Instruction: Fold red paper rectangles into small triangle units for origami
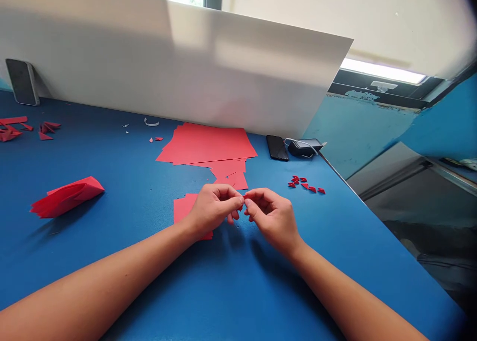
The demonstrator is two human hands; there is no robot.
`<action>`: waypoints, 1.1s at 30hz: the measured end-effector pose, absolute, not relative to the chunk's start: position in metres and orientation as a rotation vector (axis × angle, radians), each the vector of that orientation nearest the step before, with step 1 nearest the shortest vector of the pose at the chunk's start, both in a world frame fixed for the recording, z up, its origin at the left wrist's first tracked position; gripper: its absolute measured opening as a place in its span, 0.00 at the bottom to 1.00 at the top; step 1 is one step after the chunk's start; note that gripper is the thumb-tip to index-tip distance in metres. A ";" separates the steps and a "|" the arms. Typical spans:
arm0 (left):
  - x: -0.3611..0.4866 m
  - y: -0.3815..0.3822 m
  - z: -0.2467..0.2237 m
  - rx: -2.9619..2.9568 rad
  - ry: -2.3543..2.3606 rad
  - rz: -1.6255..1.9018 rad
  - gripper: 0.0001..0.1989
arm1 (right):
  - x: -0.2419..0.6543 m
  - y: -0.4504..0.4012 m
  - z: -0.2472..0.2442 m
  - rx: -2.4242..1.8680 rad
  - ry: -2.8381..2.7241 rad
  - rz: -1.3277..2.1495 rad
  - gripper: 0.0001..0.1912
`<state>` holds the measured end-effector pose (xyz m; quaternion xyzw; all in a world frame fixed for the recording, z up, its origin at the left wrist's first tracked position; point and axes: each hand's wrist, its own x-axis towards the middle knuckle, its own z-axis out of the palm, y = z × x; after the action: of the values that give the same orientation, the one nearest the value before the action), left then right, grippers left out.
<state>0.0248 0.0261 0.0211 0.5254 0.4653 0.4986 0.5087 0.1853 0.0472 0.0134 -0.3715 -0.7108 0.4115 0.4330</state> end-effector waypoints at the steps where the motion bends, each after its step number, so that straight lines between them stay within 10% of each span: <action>1: 0.025 0.026 0.022 1.263 1.121 1.198 0.06 | 0.185 0.047 0.014 -0.921 -1.768 1.042 0.07; 33: 0.019 0.031 0.012 1.114 1.046 1.127 0.06 | 0.188 0.050 0.022 -0.969 -1.722 1.364 0.09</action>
<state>0.0193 0.0312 0.0118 0.4769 0.4480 0.4827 0.5821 0.1880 0.0499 0.0220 -0.3762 -0.6685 0.5295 0.3622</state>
